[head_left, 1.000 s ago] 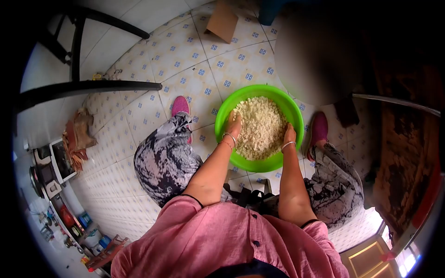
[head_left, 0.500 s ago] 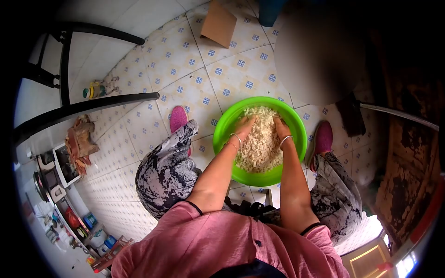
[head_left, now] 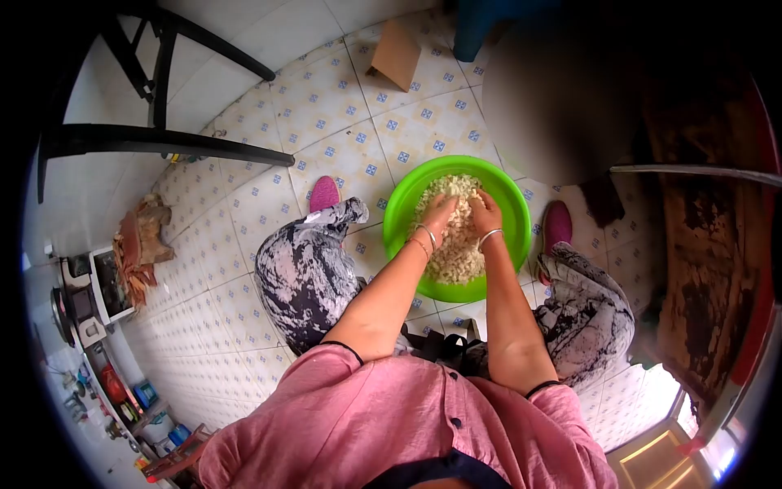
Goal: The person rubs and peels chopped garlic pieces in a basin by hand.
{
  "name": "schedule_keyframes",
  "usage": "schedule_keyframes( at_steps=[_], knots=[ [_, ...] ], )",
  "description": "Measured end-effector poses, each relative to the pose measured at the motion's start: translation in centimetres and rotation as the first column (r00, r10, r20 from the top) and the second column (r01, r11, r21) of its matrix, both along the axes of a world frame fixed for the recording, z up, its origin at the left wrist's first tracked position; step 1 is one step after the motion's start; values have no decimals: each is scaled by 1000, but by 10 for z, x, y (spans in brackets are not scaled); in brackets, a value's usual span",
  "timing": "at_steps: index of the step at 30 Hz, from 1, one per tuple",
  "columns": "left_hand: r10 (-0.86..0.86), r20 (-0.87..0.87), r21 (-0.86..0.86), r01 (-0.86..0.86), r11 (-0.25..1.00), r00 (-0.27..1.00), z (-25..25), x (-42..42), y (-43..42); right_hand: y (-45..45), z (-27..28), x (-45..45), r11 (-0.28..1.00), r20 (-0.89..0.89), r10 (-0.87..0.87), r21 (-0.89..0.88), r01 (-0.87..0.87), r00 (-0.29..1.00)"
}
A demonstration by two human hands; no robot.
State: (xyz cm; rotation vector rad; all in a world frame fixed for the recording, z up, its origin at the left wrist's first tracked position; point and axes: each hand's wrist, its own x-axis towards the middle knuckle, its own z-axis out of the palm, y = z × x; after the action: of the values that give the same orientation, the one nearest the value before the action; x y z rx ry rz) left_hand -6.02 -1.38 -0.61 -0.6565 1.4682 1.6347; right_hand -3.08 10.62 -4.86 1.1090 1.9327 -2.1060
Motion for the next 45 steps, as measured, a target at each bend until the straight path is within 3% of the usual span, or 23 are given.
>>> schedule_keyframes(
  at_steps=[3,5,6,9,12,15,17,18,20,23,27,29,30,32,33,35,39,41,43,45],
  knots=[
    [79,1,117,-79,990,997,8,5,3,-8,12,3,1000,-6,-18,-24,18,1000],
    [226,107,201,-244,949,968,4,4,5,-18,28,9,998,-104,-49,-50,44,993],
    [238,61,282,-246,927,969,26,6,5,-23,44,12,993,-78,-71,-104,62,994],
    [208,40,237,-212,948,977,21,11,5,-31,44,19,989,-82,-108,-108,99,991],
    [278,63,260,-285,923,959,15,18,8,-39,73,32,956,-108,-152,-268,118,983],
    [261,57,314,-266,911,964,3,26,6,-52,68,37,966,-245,-236,-162,200,940],
    [299,43,460,-284,841,953,-9,31,5,-55,69,40,964,-232,-237,-176,199,943],
    [330,-6,331,-309,891,944,29,39,11,-55,80,40,976,-250,-214,-86,199,944],
    [298,4,342,-282,897,955,49,48,14,-56,101,42,981,-258,-161,66,184,953],
    [254,49,389,-252,886,966,60,53,13,-59,91,43,964,-254,-176,149,218,951],
    [220,36,433,-213,876,975,49,62,13,-45,79,36,969,-184,-178,137,205,967],
    [225,-14,446,-195,873,974,42,64,13,-42,76,33,946,-1,-240,-224,234,971],
    [211,57,433,-215,876,976,43,61,11,-43,77,33,945,1,-243,-227,237,970],
    [197,128,416,-233,879,972,31,58,0,-48,79,38,996,-56,1,87,4,998],
    [166,161,441,-221,870,973,9,60,-12,-52,77,41,996,-56,1,85,3,998],
    [134,191,465,-210,860,972,2,52,-19,-66,72,47,970,-209,43,244,9,977],
    [175,83,403,-194,894,981,-1,43,-12,-72,69,53,980,-146,14,197,15,989],
    [208,161,448,-259,856,965,-6,58,-7,-63,69,52,989,-101,-14,146,29,995],
    [217,118,382,-246,891,969,20,66,3,-51,66,46,997,-14,-60,48,61,998],
    [208,136,354,-243,903,969,21,72,6,-49,56,41,989,-54,-99,103,104,994]
  ],
)
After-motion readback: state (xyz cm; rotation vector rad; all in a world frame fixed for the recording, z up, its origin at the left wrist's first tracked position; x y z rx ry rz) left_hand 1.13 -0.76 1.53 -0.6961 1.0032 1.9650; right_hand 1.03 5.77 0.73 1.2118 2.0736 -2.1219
